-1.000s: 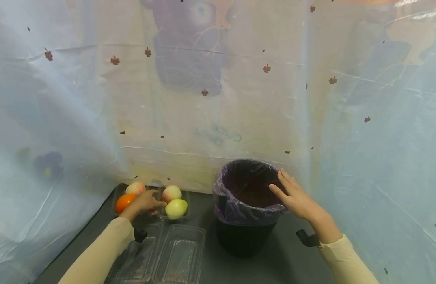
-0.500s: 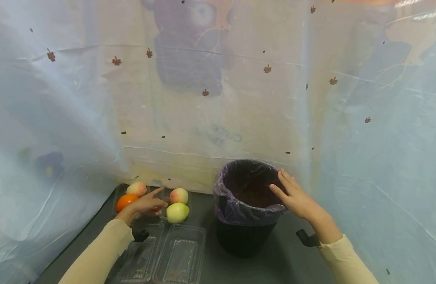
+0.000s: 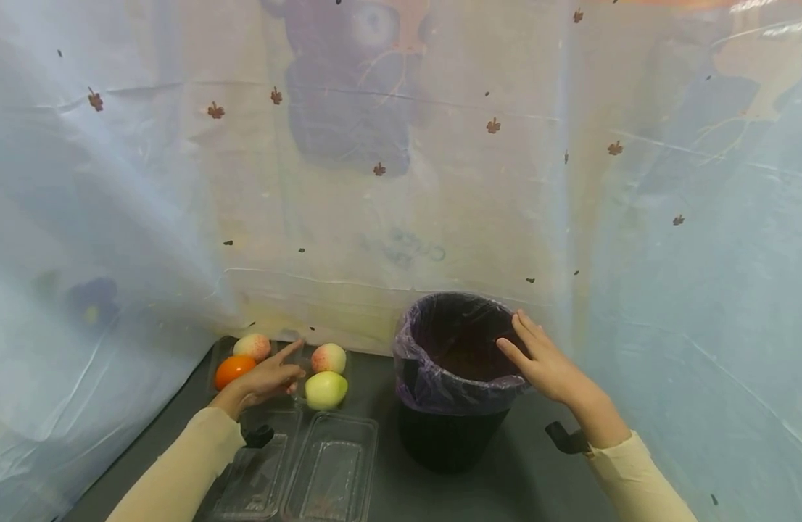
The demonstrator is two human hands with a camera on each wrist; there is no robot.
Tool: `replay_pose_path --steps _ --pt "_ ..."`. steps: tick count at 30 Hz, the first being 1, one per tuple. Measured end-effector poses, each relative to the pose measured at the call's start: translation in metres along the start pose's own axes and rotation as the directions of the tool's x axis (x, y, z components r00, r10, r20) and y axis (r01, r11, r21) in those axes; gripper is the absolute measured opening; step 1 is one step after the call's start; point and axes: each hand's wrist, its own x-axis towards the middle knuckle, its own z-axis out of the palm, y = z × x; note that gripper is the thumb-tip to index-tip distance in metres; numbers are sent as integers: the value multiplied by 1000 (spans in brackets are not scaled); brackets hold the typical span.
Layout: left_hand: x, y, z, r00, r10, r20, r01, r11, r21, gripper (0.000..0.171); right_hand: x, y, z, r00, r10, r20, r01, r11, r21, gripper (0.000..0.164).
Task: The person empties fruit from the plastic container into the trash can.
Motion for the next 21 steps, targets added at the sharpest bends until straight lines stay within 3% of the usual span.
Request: replay_pose_path --steps 15,21 --pt "-11 16 0 987 139 -76 -143 989 -45 89 -1 0 -2 1000 19 20 -19 1000 6 86" --pt "-18 28 2 984 152 -93 -159 985 -65 88 0 -1 -2 999 19 27 -19 1000 3 86"
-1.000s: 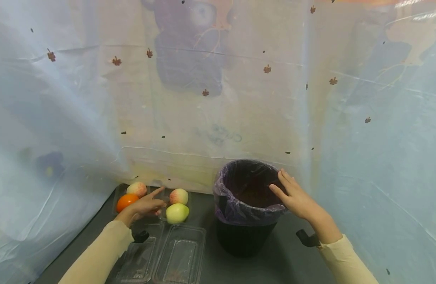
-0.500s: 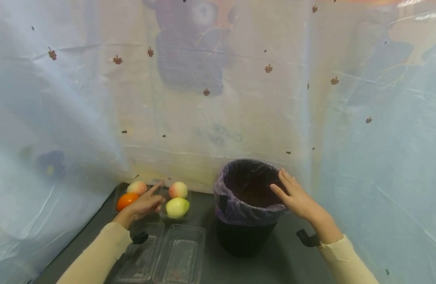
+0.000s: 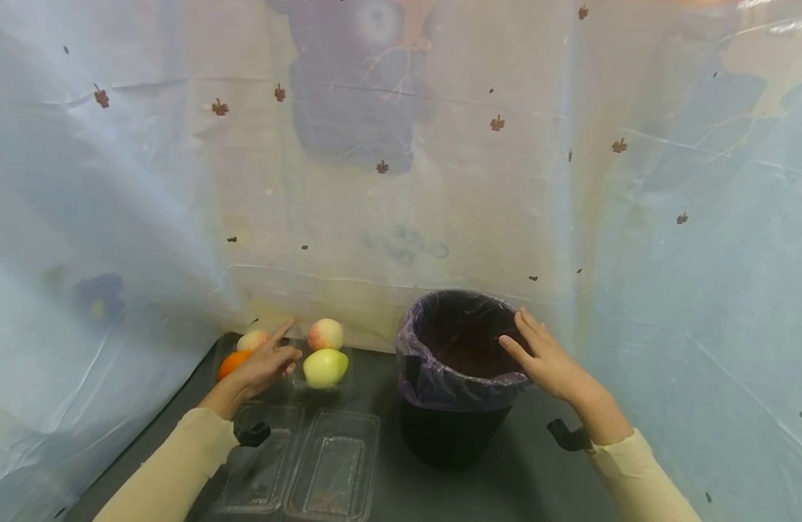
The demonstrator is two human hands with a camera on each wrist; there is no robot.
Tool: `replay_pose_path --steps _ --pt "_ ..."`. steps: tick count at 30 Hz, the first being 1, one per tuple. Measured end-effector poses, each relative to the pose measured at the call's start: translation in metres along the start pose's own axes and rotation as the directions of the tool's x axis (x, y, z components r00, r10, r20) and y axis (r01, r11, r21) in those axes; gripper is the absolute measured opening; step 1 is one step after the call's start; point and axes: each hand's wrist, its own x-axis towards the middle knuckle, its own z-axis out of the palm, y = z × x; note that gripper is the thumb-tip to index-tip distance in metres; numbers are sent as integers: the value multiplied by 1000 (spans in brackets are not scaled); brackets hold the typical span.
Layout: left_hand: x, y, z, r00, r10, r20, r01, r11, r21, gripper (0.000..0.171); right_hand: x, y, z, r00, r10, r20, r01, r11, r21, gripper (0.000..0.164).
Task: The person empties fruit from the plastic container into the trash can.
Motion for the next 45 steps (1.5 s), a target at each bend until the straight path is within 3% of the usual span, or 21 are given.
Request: replay_pose_path --steps 6,12,19,28,34,45 --pt "-1 18 7 999 13 -33 -13 1000 -2 86 0 0 -1 1000 2 -3 -2 1000 2 86" --pt "-1 35 14 997 61 -50 -64 996 -67 87 0 -1 -1 1000 3 -3 -3 1000 0 87" --pt "-3 52 24 987 142 -69 -146 988 -51 84 -1 -2 -1 1000 0 0 0 1000 -6 87" --pt "-4 72 38 978 190 -84 -196 978 -68 83 -1 -3 -2 1000 -2 1 2 1000 -20 88" --pt "-9 95 53 974 201 -103 -207 977 -50 84 -1 -4 -3 1000 -2 5 3 999 -35 89" --pt "-11 137 81 953 272 -132 -270 962 36 81 -1 -3 -2 1000 -2 1 2 998 -66 88"
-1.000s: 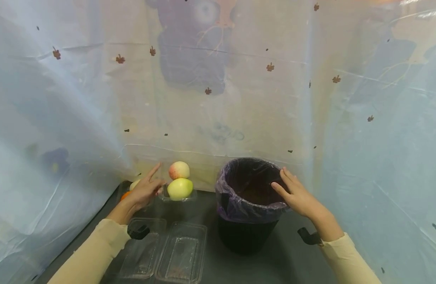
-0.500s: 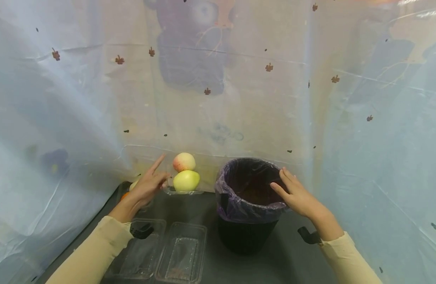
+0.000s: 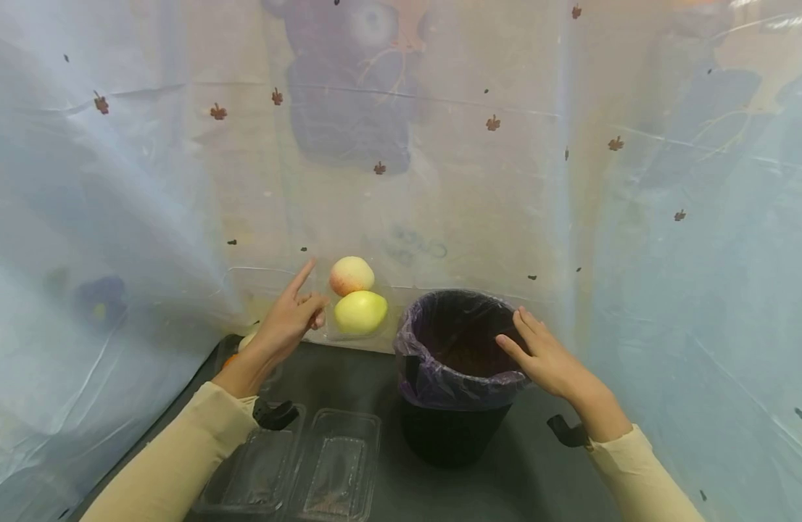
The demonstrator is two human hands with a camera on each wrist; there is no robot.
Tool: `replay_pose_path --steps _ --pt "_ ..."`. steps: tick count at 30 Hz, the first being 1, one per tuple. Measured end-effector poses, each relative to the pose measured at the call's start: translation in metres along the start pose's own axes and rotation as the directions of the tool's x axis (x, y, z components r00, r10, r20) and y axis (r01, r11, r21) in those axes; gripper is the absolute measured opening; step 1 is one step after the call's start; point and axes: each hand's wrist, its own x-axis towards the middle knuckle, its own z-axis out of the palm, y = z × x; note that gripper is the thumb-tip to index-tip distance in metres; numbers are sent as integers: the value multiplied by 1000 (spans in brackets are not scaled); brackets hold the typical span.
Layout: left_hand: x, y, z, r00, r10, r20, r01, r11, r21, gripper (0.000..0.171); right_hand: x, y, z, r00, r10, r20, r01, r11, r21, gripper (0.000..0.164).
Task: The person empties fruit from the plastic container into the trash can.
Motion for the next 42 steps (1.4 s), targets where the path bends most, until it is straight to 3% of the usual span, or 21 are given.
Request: replay_pose_path --steps 9,18,31,42 --pt "8 15 13 1000 15 -25 -13 999 48 80 -1 0 1 1000 5 -2 -5 1000 -11 88" --pt "17 29 31 993 72 -93 -71 997 9 80 0 2 0 1000 0 -3 0 1000 -11 88" --pt "31 36 49 976 128 -173 -119 991 64 79 0 1 1 1000 2 -6 -2 1000 -3 88" --pt "38 34 61 950 251 -183 -217 958 185 77 0 3 1 1000 -5 -3 5 1000 8 88"
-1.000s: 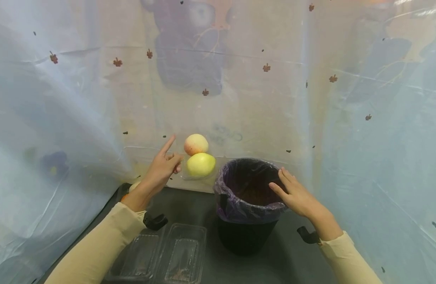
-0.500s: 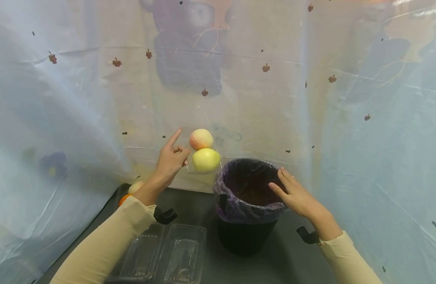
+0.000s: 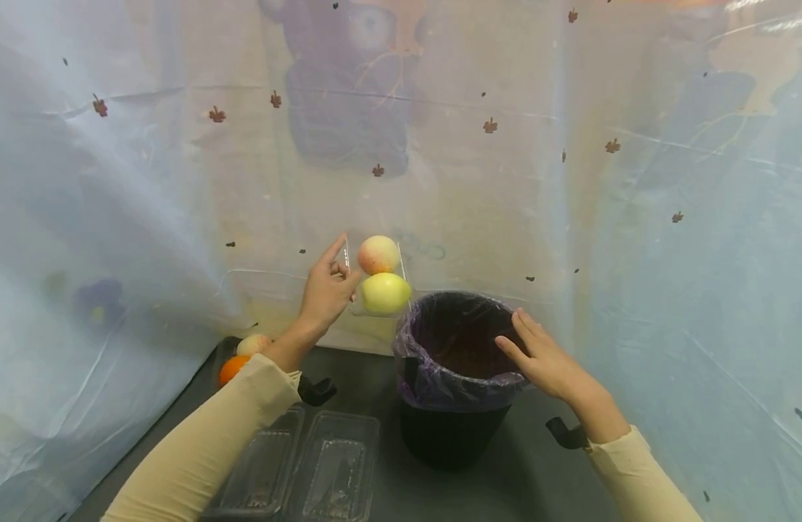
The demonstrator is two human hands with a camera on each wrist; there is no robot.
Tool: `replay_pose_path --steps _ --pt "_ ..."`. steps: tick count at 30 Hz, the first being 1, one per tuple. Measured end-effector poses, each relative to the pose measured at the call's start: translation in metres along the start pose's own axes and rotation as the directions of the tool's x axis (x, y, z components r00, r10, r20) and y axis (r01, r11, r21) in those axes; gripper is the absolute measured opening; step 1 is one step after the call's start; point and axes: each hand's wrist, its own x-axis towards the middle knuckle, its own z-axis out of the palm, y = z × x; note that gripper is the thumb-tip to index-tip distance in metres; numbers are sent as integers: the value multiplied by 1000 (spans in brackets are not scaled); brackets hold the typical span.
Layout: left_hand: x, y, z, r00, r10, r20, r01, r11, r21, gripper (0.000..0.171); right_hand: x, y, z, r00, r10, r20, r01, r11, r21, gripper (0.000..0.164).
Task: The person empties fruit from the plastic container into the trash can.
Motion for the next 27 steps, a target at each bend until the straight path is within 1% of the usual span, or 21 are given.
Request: replay_pose_path --steps 3,8,10,15,20,27 --pt "0 0 4 1000 21 1 -21 1000 5 76 0 0 0 1000 -4 -2 4 1000 5 88" --pt "-1 -2 10 997 81 5 -81 996 38 76 0 -1 0 1000 -9 -2 9 1000 5 88" --pt "-1 -2 12 995 105 3 -105 993 52 76 -1 -1 0 1000 -8 -1 8 1000 3 88" --pt "2 -1 16 990 142 -7 -141 987 83 75 -1 0 0 1000 0 0 0 1000 8 88" --pt "3 2 20 989 148 -2 -146 982 122 76 -1 -1 -1 1000 -2 -5 2 1000 6 88" --pt "3 11 25 991 133 9 -132 979 155 76 -1 -2 0 1000 -7 -10 7 1000 2 87"
